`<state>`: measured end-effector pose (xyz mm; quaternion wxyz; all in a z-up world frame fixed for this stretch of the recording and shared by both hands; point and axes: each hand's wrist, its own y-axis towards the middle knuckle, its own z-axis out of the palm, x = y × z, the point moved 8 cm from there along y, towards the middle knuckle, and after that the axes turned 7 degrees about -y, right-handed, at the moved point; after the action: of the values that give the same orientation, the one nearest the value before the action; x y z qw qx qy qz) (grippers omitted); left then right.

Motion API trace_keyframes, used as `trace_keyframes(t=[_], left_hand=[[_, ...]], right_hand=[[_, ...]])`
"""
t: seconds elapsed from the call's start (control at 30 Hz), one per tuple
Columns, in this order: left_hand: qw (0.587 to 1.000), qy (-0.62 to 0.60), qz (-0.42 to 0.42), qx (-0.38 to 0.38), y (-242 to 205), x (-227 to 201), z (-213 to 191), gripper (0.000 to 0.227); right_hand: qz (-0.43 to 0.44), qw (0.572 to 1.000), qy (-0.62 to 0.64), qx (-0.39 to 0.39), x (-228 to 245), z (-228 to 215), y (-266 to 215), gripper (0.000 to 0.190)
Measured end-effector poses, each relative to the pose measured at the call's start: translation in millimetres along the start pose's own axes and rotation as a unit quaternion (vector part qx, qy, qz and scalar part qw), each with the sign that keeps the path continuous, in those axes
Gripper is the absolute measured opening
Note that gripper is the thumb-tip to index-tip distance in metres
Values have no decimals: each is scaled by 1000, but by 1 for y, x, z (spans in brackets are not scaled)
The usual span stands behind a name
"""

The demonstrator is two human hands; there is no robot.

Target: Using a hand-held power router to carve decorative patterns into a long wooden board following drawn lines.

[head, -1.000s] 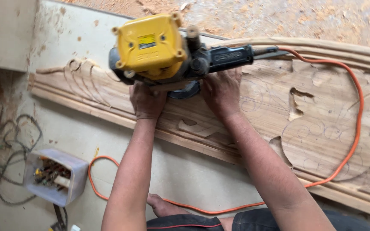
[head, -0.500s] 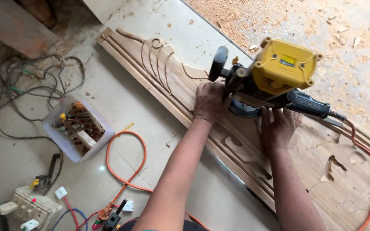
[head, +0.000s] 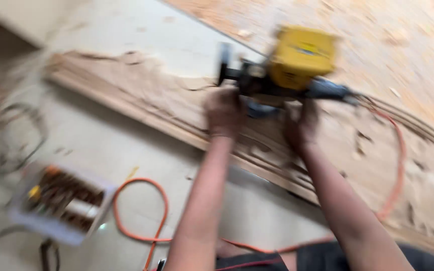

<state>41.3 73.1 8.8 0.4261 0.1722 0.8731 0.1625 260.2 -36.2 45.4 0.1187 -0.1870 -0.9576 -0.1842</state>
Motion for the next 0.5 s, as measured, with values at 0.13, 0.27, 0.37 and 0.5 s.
trace_keyframes(t=[0.13,0.27,0.37,0.5], left_hand=[[997,17,70,-28,10,-23,-27,34],[996,31,76,-16,11,-20,-25,30],[997,39,60,4,8,-19,-30,29],[997,39,64,7,12,-23,-34,30]], right_hand=[[-90,992,-4,-88,19,-25,1,62],[-51,995,11,-85,13,-30,3,40],[-2,994,69,-84,1,-29,-10,25],[100,951,281,-84,-45,-32,-35,17]])
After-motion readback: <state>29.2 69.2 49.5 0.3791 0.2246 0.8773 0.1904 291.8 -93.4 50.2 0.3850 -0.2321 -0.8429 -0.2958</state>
